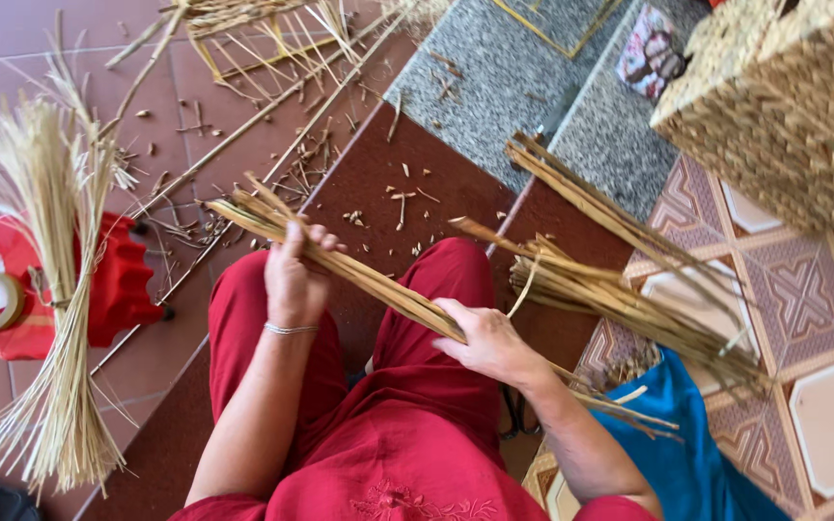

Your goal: The person sits on the floor and uses shears to trim dried palm leaves, then weaves them into a rectangular basket frame. The person bundles trimmed leaves into a blue cloth and continues weaving the basket, adjusting the frame and weaving strands.

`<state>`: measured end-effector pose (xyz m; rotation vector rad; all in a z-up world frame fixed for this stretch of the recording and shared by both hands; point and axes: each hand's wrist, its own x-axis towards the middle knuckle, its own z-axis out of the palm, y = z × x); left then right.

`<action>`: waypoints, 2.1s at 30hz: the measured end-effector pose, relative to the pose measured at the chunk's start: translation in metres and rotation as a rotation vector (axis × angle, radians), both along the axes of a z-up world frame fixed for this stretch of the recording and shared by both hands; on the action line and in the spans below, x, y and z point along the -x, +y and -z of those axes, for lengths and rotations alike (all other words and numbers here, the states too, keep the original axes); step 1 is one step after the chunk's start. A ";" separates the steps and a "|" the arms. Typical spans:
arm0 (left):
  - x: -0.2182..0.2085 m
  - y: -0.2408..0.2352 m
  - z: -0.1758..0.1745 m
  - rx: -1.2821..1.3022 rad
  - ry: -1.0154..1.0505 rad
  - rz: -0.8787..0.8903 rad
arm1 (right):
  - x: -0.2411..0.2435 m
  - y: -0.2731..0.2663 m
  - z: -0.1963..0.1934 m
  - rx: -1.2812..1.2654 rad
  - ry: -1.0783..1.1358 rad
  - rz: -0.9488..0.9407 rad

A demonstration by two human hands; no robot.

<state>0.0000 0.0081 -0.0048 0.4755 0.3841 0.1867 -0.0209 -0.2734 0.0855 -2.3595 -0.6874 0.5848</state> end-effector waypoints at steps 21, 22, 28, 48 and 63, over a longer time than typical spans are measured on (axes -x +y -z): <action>0.009 -0.011 0.008 -0.043 -0.042 0.108 | -0.103 -0.090 0.128 0.218 -0.787 0.393; 0.008 -0.013 0.009 -0.056 -0.045 0.106 | -0.107 -0.082 0.121 0.213 -0.790 0.406; 0.000 -0.033 0.018 -0.105 -0.039 0.103 | -0.098 -0.012 0.067 -0.038 -0.793 0.218; 0.005 -0.039 0.003 0.083 -0.084 0.228 | -0.007 0.008 0.044 -0.271 -0.052 0.093; 0.006 -0.043 -0.011 0.109 -0.242 0.363 | 0.056 -0.059 0.024 -0.181 -0.169 0.333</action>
